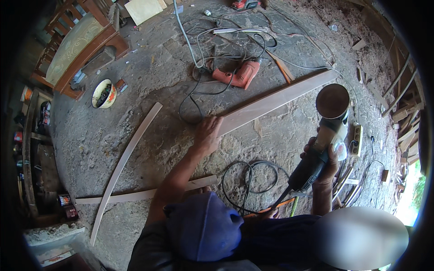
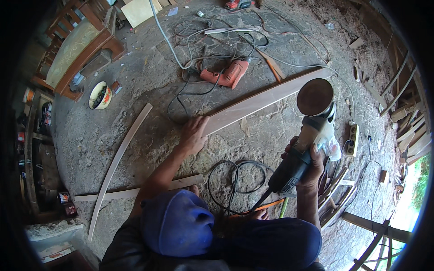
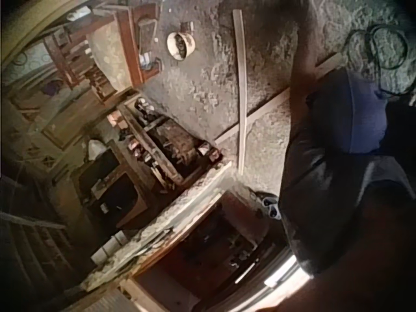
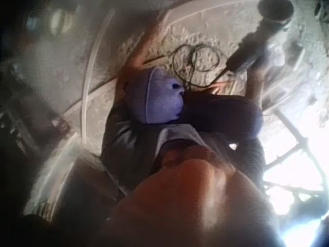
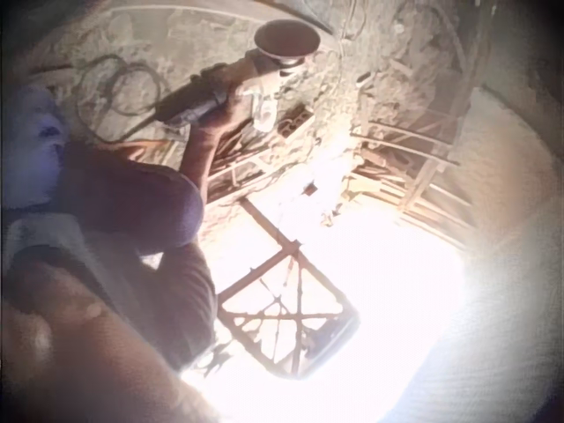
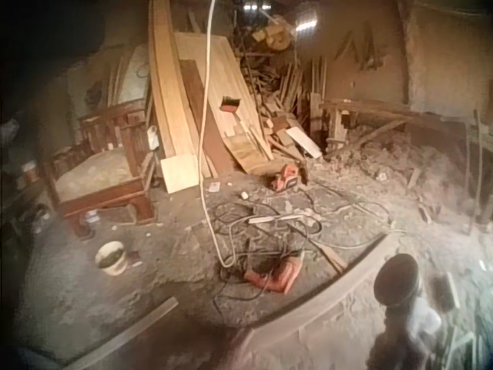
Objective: The person assembles two thin wooden strips into a cross shape using a hammer, then retrieves a longer wooden plank and sands its surface with an electric sander. The person works while sitting on the floor in a cluttered workshop.
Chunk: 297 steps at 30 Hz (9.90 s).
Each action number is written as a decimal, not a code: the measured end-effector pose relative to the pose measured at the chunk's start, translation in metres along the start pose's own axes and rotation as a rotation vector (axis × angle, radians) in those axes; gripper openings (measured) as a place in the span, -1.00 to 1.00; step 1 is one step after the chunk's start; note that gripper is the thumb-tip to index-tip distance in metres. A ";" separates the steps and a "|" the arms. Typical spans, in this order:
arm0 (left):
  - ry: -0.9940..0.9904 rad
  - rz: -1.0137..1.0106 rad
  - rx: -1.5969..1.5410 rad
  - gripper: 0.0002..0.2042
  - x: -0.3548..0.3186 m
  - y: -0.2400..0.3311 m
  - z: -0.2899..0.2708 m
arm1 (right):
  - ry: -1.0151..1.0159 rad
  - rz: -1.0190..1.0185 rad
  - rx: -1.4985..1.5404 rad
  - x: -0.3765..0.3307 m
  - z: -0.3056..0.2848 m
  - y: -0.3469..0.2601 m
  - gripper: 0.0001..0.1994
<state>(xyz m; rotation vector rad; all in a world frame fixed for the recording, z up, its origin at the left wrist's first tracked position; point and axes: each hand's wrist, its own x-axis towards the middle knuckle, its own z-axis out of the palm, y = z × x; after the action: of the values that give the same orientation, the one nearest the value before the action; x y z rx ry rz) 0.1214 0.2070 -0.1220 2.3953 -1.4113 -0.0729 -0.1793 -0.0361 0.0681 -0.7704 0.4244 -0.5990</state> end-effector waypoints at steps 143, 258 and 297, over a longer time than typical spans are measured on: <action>0.156 -0.044 0.020 -0.52 -0.011 -0.006 -0.018 | -0.269 0.032 -1.534 0.085 0.009 0.120 0.09; 0.300 -0.242 -0.086 -0.55 -0.067 -0.036 -0.020 | -0.043 -0.070 -1.525 0.120 -0.053 0.068 0.08; 0.206 -0.238 -0.037 -0.57 -0.065 -0.037 -0.030 | -0.508 -0.018 -1.585 0.082 0.028 0.143 0.13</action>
<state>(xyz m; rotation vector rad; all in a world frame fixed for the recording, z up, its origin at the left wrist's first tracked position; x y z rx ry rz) 0.1269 0.2869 -0.1154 2.4489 -1.0224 0.0843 -0.0526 0.0063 -0.0323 -2.3662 0.3604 0.0677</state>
